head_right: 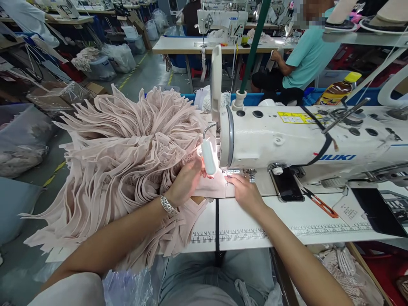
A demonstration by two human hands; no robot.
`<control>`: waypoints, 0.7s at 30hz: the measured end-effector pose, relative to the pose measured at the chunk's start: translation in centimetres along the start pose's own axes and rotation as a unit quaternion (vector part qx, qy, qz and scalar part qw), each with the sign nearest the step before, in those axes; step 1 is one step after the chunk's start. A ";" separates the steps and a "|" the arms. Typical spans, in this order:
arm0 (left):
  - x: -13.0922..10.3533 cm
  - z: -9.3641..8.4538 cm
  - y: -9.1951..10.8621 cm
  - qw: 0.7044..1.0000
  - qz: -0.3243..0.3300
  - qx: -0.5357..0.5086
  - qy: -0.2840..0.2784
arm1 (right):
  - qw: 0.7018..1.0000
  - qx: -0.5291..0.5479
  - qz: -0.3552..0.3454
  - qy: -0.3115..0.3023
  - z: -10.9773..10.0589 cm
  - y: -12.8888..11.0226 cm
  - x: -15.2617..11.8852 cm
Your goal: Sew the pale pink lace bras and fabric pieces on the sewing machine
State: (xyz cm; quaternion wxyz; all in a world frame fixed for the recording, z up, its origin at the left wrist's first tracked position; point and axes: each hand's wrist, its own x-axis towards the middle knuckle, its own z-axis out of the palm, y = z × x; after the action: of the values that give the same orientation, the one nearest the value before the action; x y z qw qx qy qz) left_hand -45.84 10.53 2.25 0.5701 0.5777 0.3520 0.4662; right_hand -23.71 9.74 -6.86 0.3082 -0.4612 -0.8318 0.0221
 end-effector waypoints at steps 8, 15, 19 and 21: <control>0.5 -0.2 -0.7 0.999 0.024 0.031 0.017 | 0.999 -0.012 -0.021 0.028 0.2 0.1 0.0; -0.5 -1.3 -3.1 0.861 0.176 0.452 -0.154 | 1.000 -0.014 -0.012 0.007 0.0 0.0 0.0; -1.6 -1.1 -3.2 0.661 0.251 0.667 -0.234 | 1.000 -0.019 -0.019 0.007 0.0 0.1 0.0; -2.1 -0.9 -2.8 0.602 0.251 0.721 -0.234 | 1.000 -0.019 -0.016 0.006 0.1 0.1 0.0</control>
State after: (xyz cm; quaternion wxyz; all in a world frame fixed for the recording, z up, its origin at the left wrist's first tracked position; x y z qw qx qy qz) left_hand -47.04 9.19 -0.82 -0.1082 0.9563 0.2695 0.0353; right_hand -23.69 9.81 -6.93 0.3051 -0.4538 -0.8372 -0.0014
